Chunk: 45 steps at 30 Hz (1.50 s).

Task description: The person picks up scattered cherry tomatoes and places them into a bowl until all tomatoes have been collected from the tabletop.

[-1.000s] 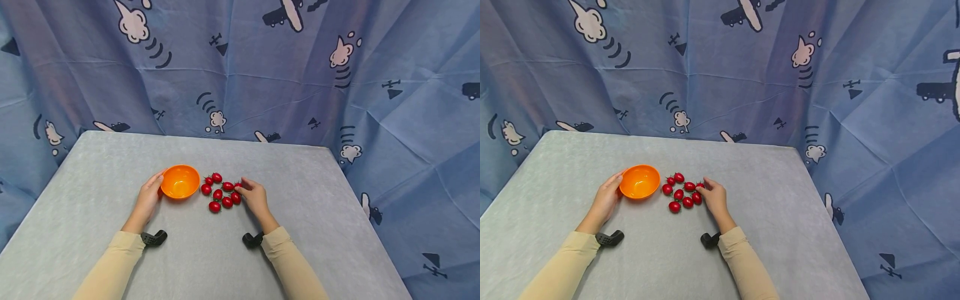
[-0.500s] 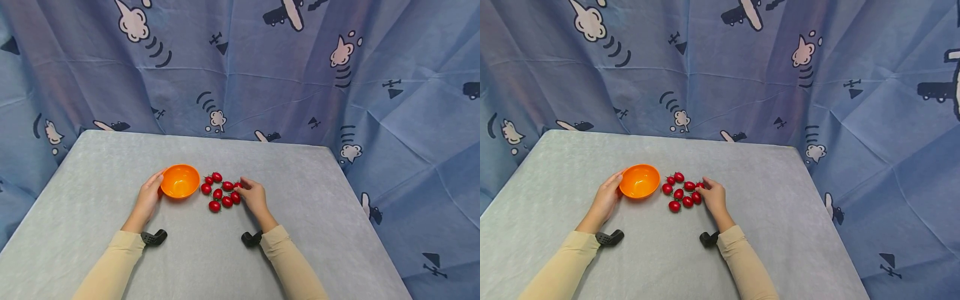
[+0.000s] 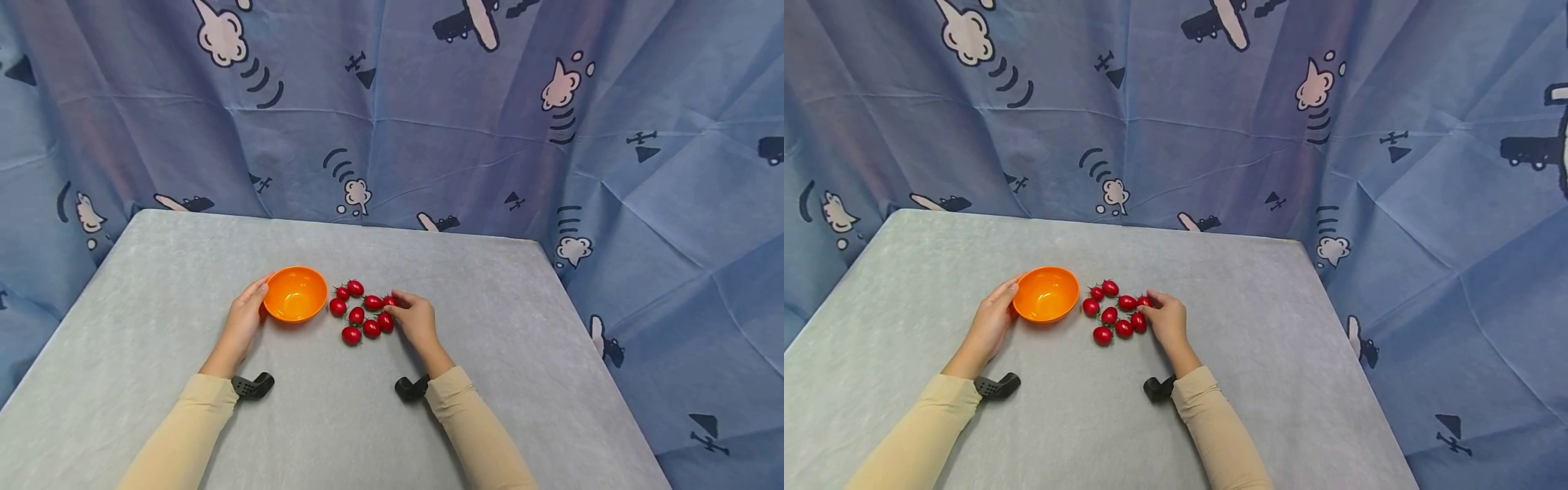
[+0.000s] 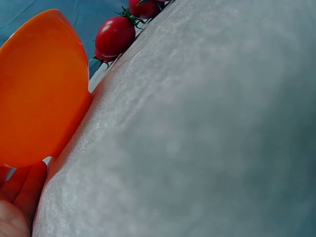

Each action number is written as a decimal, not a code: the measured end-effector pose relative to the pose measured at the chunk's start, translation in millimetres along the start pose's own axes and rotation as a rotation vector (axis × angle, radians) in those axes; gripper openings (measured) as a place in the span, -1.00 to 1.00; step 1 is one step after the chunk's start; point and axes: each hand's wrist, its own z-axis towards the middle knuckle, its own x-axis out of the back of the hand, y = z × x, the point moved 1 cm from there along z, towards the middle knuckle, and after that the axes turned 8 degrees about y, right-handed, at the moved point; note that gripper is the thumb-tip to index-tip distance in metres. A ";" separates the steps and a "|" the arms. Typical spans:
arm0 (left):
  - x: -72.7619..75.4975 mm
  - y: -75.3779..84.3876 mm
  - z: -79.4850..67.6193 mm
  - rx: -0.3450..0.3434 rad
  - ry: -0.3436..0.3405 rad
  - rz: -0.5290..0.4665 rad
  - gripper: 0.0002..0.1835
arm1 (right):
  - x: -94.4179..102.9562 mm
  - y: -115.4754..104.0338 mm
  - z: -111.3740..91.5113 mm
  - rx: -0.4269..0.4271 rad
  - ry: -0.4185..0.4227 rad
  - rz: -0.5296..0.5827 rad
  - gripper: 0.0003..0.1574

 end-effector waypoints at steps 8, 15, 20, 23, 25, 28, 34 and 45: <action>-0.4 -0.5 1.6 0.009 0.006 -0.030 -0.42 | -0.7 0.3 1.3 -0.007 0.004 -0.002 -0.52; -0.1 -0.2 0.9 0.014 -0.003 -0.030 -0.41 | -0.1 -0.3 1.2 0.005 0.011 -0.016 -0.53; -1.1 -1.7 2.1 0.011 -0.010 -0.041 -0.42 | 1.8 -1.0 0.4 0.020 0.036 -0.014 -0.55; -1.6 -2.7 2.8 0.015 -0.008 -0.046 -0.42 | 2.3 -0.9 0.8 0.004 0.048 -0.007 -0.55; -1.6 -2.9 2.9 0.017 -0.004 -0.050 -0.42 | 2.5 -0.7 0.8 -0.003 0.051 -0.005 -0.54; -1.7 -2.8 2.7 0.019 0.000 -0.054 -0.42 | 3.7 -2.2 -0.1 -0.009 0.057 -0.001 -0.55; -1.1 -3.9 3.0 0.013 0.003 -0.052 -0.42 | 8.5 -7.8 -2.2 -0.018 0.080 0.002 -0.58; -0.8 -1.5 1.3 0.015 0.006 -0.075 -0.41 | 11.2 -23.3 -7.8 0.043 0.079 0.064 -0.60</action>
